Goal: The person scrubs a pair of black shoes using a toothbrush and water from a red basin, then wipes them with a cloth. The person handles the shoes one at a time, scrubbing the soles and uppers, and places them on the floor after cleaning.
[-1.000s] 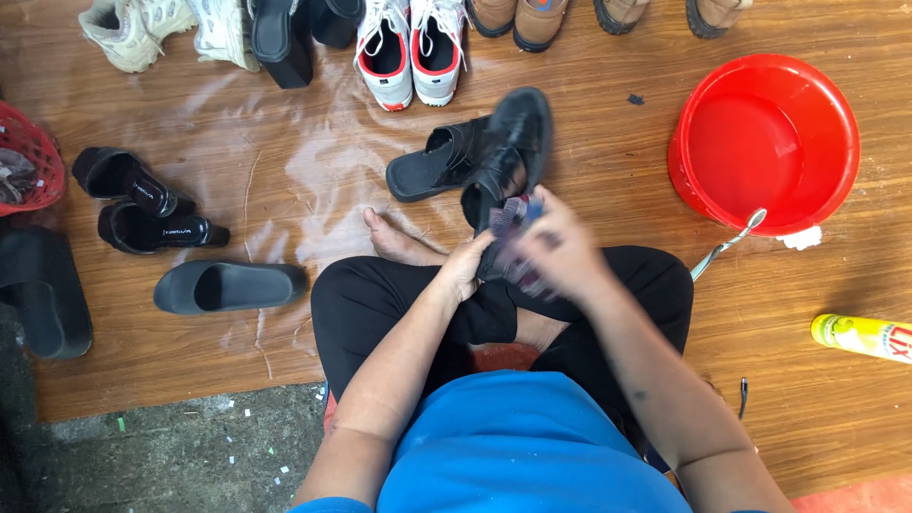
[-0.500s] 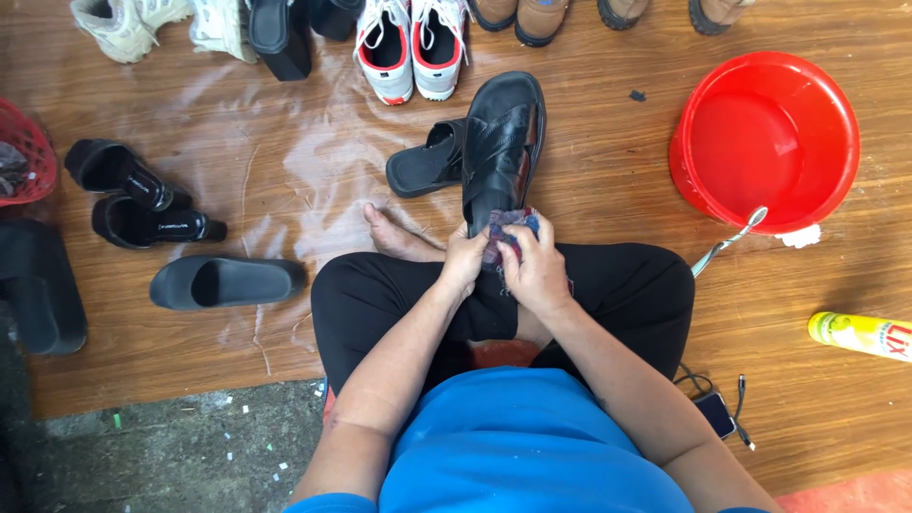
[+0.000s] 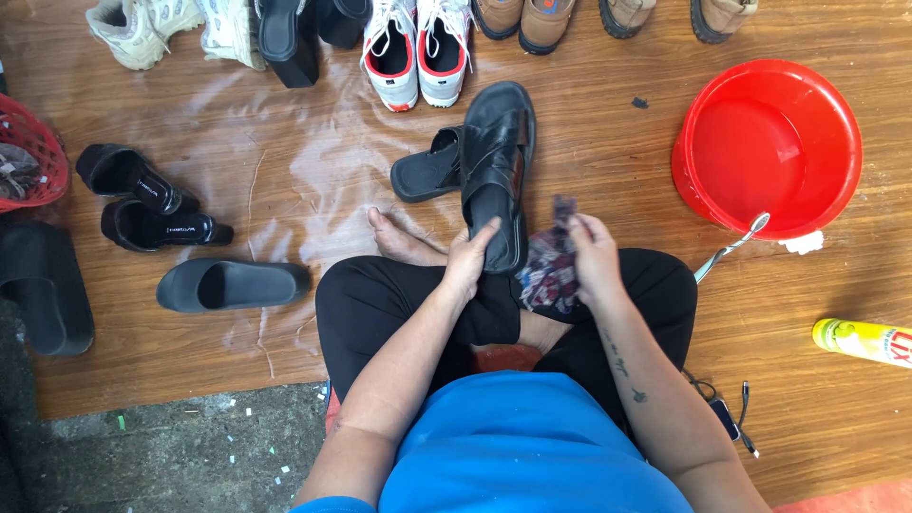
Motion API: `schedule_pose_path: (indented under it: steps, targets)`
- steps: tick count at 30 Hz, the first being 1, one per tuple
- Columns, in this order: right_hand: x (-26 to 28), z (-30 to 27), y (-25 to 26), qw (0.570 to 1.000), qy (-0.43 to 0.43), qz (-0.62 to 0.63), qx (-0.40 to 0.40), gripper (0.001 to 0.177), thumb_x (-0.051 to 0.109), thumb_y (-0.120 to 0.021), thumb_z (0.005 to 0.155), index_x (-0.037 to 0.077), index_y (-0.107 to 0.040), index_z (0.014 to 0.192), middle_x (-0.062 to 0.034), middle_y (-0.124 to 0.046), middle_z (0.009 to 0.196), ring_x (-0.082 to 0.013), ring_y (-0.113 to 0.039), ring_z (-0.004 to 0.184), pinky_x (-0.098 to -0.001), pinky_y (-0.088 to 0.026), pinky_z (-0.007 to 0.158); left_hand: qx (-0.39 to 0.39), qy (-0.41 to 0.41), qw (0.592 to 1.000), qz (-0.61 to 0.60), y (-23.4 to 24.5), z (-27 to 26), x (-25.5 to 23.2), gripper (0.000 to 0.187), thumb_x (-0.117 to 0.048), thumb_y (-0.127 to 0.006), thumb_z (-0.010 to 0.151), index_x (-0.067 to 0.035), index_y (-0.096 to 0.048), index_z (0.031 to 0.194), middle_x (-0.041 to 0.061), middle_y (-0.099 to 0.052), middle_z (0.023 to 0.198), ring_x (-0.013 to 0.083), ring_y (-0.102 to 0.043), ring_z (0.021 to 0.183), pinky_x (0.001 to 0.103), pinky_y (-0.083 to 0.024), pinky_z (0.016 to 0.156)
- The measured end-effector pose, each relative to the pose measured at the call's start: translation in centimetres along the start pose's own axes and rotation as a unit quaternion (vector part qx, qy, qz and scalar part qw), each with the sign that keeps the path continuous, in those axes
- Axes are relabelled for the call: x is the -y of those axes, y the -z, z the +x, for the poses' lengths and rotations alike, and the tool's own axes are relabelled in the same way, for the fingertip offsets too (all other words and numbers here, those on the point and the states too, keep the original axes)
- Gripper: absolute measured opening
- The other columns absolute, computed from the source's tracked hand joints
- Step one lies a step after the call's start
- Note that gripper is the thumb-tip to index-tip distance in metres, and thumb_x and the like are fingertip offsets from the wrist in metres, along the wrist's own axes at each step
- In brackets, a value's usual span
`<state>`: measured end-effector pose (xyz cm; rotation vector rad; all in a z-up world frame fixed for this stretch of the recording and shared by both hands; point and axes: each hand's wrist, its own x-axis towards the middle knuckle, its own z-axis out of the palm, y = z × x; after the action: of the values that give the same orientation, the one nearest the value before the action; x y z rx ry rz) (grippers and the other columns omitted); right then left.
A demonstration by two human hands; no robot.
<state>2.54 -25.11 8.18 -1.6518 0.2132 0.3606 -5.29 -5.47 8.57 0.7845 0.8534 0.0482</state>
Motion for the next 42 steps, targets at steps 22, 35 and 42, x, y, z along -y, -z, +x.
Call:
schedule_pose_path:
  steps: [22, 35, 42]
  targets:
    - [1.7, -6.0, -7.6, 0.861, 0.336, -0.369, 0.103, 0.057, 0.039, -0.074, 0.092, 0.007, -0.06, 0.137, -0.0271, -0.042, 0.155, -0.0491, -0.051, 0.133, -0.0568, -0.044, 0.109, -0.096, -0.015, 0.917, 0.388, 2.0, 3.0, 4.2, 0.037, -0.05, -0.077, 0.079, -0.018, -0.076, 0.098, 0.006, -0.075, 0.09, 0.0266, -0.071, 0.103, 0.039, -0.055, 0.088]
    - [-4.4, 8.5, -13.4, 0.82, 0.203, -0.506, 0.175, 0.026, 0.02, -0.059, 0.085, 0.013, -0.073, 0.106, -0.0112, -0.069, 0.114, -0.0313, -0.068, 0.112, -0.0444, -0.056, 0.096, -0.095, -0.002, 0.919, 0.382, 2.0, 5.0, 5.8, 0.053, -0.053, -0.08, 0.075, -0.012, -0.079, 0.108, 0.014, -0.075, 0.098, 0.0368, -0.067, 0.106, 0.045, -0.056, 0.09]
    - [-2.8, 8.0, -14.7, 0.802, 0.2, -0.528, 0.196, 0.025, 0.02, -0.057, 0.087, 0.01, -0.074, 0.103, -0.0137, -0.07, 0.108, -0.0338, -0.068, 0.109, -0.0463, -0.057, 0.095, -0.094, 0.001, 0.922, 0.377, 1.1, 3.0, 3.3, 0.048, -0.053, -0.08, 0.074, -0.011, -0.078, 0.098, 0.012, -0.072, 0.084, 0.0342, -0.067, 0.094, 0.042, -0.057, 0.084]
